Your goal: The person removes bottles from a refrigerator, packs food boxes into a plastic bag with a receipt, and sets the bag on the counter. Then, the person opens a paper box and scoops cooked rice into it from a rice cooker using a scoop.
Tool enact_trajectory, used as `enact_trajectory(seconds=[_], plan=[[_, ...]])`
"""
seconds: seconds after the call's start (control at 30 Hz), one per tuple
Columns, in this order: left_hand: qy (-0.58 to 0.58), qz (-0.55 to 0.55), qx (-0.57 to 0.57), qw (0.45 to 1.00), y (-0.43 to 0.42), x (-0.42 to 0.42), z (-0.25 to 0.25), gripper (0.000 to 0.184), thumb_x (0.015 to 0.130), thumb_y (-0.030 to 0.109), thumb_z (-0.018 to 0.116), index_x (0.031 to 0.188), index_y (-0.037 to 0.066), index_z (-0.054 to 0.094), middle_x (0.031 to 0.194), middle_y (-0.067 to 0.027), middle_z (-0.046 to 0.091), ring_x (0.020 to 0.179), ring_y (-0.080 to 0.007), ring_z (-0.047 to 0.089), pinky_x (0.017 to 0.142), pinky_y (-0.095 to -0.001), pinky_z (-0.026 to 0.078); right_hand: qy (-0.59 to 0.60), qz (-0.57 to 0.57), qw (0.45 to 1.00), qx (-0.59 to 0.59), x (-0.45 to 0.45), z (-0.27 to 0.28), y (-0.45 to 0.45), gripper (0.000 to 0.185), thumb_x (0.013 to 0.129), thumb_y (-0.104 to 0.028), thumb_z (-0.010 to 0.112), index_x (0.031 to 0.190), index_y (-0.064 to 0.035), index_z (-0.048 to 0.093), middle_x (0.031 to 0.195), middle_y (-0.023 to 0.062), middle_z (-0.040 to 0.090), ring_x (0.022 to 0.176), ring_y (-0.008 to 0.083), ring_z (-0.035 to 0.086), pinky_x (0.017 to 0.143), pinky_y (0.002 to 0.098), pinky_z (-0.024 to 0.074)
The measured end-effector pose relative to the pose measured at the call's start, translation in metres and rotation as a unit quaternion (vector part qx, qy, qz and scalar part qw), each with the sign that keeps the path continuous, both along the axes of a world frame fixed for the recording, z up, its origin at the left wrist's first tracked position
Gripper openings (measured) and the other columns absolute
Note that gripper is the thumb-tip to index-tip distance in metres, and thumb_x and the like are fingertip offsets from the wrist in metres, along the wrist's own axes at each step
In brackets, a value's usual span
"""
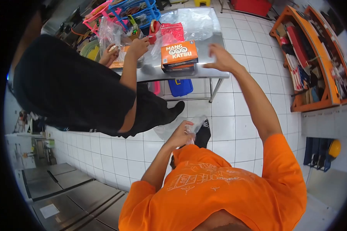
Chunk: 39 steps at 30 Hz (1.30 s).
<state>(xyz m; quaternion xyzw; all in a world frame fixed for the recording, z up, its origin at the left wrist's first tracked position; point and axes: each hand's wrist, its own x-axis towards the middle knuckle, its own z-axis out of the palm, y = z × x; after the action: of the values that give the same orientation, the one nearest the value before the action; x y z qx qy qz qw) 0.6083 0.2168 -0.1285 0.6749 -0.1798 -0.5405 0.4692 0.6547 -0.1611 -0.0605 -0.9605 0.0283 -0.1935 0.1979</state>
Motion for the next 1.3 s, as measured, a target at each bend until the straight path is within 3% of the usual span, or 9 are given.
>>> enact_trajectory(seconds=[0.2, 0.33, 0.43, 0.53, 0.6, 0.77, 1.03, 1.17, 1.3], plan=[[0.124, 0.183, -0.351, 0.91, -0.092, 0.024, 0.12, 0.068, 0.088, 0.003, 0.067, 0.146, 0.006, 0.031, 0.102, -0.0065, 0.056, 0.08, -0.0129, 0.061, 0.064, -0.027, 0.05, 0.143, 0.205, 0.952, 0.178, 0.042, 0.086, 0.05, 0.045, 0.082, -0.037, 0.077, 0.107, -0.0029, 0.06, 0.108, 0.0148, 0.063, 0.1, 0.0316, 0.06, 0.09, 0.0405, 0.0484], [0.057, 0.256, -0.48, 0.837, -0.091, 0.068, 0.179, 0.052, 0.09, 0.002, 0.062, 0.135, 0.005, 0.036, 0.108, -0.007, 0.053, 0.086, -0.013, 0.06, 0.072, -0.0263, 0.051, 0.129, 0.246, 0.96, -0.042, 0.014, 0.083, -0.028, 0.052, 0.081, -0.037, 0.079, 0.117, -0.0046, 0.06, 0.107, 0.0129, 0.067, 0.103, 0.0318, 0.065, 0.087, 0.0385, 0.051], [0.001, 0.305, -0.479, 0.823, -0.107, 0.082, 0.177, 0.037, 0.09, 0.002, 0.06, 0.122, 0.005, 0.043, 0.11, -0.0077, 0.052, 0.09, -0.0131, 0.059, 0.075, -0.0262, 0.051, 0.489, 0.304, 0.811, 0.103, 0.045, 0.15, -0.06, 0.057, 0.077, -0.036, 0.082, 0.118, -0.0044, 0.059, 0.11, 0.0149, 0.067, 0.1, 0.0336, 0.066, 0.081, 0.0391, 0.0534], [0.045, 0.397, -0.368, 0.84, -0.141, 0.065, 0.163, 0.03, 0.088, 0.004, 0.065, 0.112, 0.006, 0.047, 0.1, -0.0071, 0.053, 0.085, -0.015, 0.06, 0.079, -0.0265, 0.05, 0.424, 0.271, 0.864, 0.004, 0.105, 0.153, -0.085, 0.061, 0.076, -0.038, 0.084, 0.12, -0.0049, 0.058, 0.111, 0.0158, 0.067, 0.096, 0.0346, 0.068, 0.078, 0.0403, 0.0552], [0.082, 0.386, -0.274, 0.877, -0.18, 0.059, 0.16, 0.023, 0.09, 0.0, 0.062, 0.11, 0.004, 0.05, 0.099, -0.0054, 0.054, 0.089, -0.0136, 0.061, 0.08, -0.0269, 0.05, 0.121, 0.311, 0.943, 0.009, 0.169, 0.118, -0.073, 0.074, 0.075, -0.053, 0.08, 0.125, -0.0036, 0.057, 0.112, 0.017, 0.067, 0.1, 0.0332, 0.067, 0.082, 0.0462, 0.0537], [0.183, 0.373, -0.235, 0.879, -0.264, 0.036, 0.166, 0.015, 0.092, -0.001, 0.059, 0.106, 0.001, 0.055, 0.097, -0.0059, 0.06, 0.083, -0.0129, 0.062, 0.076, -0.0259, 0.051, 0.265, 0.356, 0.878, -0.18, 0.21, 0.025, 0.011, 0.091, 0.068, -0.054, 0.085, 0.129, 0.0056, 0.052, 0.142, 0.0327, 0.043, 0.112, 0.0431, 0.06, 0.093, 0.0479, 0.053], [-0.108, 0.604, -0.337, 0.714, -0.354, 0.023, 0.151, 0.015, 0.089, 0.002, 0.059, 0.104, -0.001, 0.058, 0.099, -0.0098, 0.062, 0.076, -0.013, 0.06, 0.067, -0.0254, 0.047, 0.191, 0.505, 0.784, -0.306, 0.25, 0.008, -0.039, 0.09, 0.064, -0.038, 0.089, 0.134, 0.0017, 0.049, 0.146, 0.0269, 0.041, 0.116, 0.0421, 0.058, 0.095, 0.0541, 0.0512], [-0.038, 0.731, -0.148, 0.665, -0.38, 0.041, 0.151, 0.018, 0.091, 0.0, 0.055, 0.108, -0.001, 0.056, 0.104, -0.0084, 0.058, 0.076, -0.0125, 0.06, 0.068, -0.0267, 0.049, 0.275, 0.526, 0.766, -0.245, 0.273, 0.024, -0.041, 0.083, 0.065, -0.04, 0.087, 0.131, -0.0035, 0.053, 0.131, 0.0209, 0.054, 0.113, 0.0372, 0.06, 0.094, 0.0476, 0.0507], [0.005, 0.767, -0.229, 0.599, -0.39, 0.046, 0.148, 0.02, 0.092, 0.0, 0.052, 0.112, 0.001, 0.053, 0.109, -0.0084, 0.056, 0.077, -0.0137, 0.06, 0.068, -0.0259, 0.051, 0.336, 0.564, 0.754, -0.025, 0.331, 0.082, -0.086, 0.066, 0.071, -0.043, 0.082, 0.12, -0.0056, 0.058, 0.105, 0.0089, 0.062, 0.103, 0.0232, 0.062, 0.085, 0.0359, 0.0508]])
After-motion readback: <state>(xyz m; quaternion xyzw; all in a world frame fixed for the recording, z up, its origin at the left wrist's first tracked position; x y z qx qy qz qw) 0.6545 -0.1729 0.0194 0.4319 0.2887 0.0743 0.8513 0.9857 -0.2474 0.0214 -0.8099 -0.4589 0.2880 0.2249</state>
